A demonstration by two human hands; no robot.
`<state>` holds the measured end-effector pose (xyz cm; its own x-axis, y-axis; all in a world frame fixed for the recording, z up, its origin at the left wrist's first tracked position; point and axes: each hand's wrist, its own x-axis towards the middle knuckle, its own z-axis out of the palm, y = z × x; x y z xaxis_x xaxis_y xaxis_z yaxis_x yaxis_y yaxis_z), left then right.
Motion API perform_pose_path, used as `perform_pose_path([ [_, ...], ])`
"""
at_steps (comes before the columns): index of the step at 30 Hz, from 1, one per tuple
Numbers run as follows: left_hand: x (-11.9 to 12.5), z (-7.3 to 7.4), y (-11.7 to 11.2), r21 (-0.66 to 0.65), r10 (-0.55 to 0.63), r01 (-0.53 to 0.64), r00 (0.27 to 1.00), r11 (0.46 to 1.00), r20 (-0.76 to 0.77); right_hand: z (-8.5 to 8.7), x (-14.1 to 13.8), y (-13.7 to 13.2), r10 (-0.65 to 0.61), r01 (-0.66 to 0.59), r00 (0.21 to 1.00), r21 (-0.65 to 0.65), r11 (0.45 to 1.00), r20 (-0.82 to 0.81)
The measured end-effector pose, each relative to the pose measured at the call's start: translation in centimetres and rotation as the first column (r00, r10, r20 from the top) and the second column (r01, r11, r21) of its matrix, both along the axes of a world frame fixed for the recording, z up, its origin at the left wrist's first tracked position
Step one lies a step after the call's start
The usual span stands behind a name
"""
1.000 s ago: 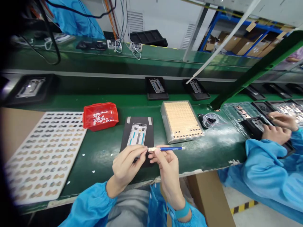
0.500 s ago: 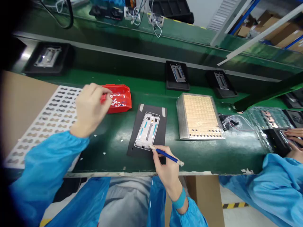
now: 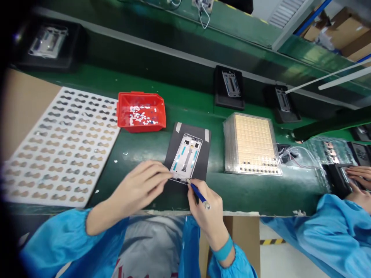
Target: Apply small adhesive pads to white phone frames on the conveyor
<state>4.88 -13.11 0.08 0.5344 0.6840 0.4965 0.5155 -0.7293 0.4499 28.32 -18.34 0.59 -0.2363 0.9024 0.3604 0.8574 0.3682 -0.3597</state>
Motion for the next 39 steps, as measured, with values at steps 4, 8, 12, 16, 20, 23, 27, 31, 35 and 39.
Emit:
perform_pose_path([
  [4, 2.0, -2.2, -1.3, -0.062, -0.048, 0.043, 0.996, 0.997, -0.075, 0.5, 0.0, 0.2, 0.018, -0.018, 0.999, -0.015, 1.0, 0.051],
  [8, 2.9, -3.0, -1.4, -0.063, -0.071, 0.061, 0.984, 0.996, -0.165, 0.8, -0.1, 0.3, 0.012, -0.012, 1.0, -0.055, 0.998, 0.009],
  [12, 3.1, -3.5, -1.6, -0.068, -0.101, 0.085, 0.955, 0.994, -0.28, 0.9, -0.1, 0.2, -0.005, 0.004, 1.0, -0.104, 0.995, -0.008],
  [16, 2.8, -4.0, -1.9, -0.06, -0.137, 0.123, 0.912, 0.991, -0.388, 0.9, 0.1, 0.2, -0.021, 0.021, 1.0, -0.148, 0.989, -0.002],
  [20, 2.8, -4.3, -2.1, -0.013, -0.114, 0.122, 0.884, 0.992, -0.453, 1.2, 0.5, 0.8, -0.067, 0.028, 0.988, -0.26, 0.965, -0.142],
  [23, 3.1, -4.5, -2.6, 0.062, -0.06, 0.101, 0.88, 0.993, -0.471, 1.2, 0.7, 1.1, -0.132, 0.023, 0.941, -0.331, 0.943, -0.31],
  [27, 3.7, -4.5, -3.6, 0.188, 0.028, 0.07, 0.88, 0.98, -0.475, 0.4, 0.6, 0.6, -0.316, 0.106, 0.804, -0.402, 0.91, -0.504],
  [31, 4.2, -3.9, -4.2, 0.213, 0.091, 0.028, 0.844, 0.977, -0.529, -0.5, 0.5, 0.0, -0.44, 0.165, 0.666, -0.456, 0.874, -0.602],
  [35, 3.8, -3.0, -3.3, 0.058, -0.016, 0.05, 0.877, 0.997, -0.481, -1.0, 0.4, -0.2, -0.456, 0.176, 0.616, -0.451, 0.875, -0.643],
  [39, 3.0, -3.2, -2.8, -0.068, -0.076, 0.053, 0.91, 0.996, -0.406, -1.1, 0.1, -0.2, -0.485, 0.171, 0.556, -0.479, 0.861, -0.675],
])
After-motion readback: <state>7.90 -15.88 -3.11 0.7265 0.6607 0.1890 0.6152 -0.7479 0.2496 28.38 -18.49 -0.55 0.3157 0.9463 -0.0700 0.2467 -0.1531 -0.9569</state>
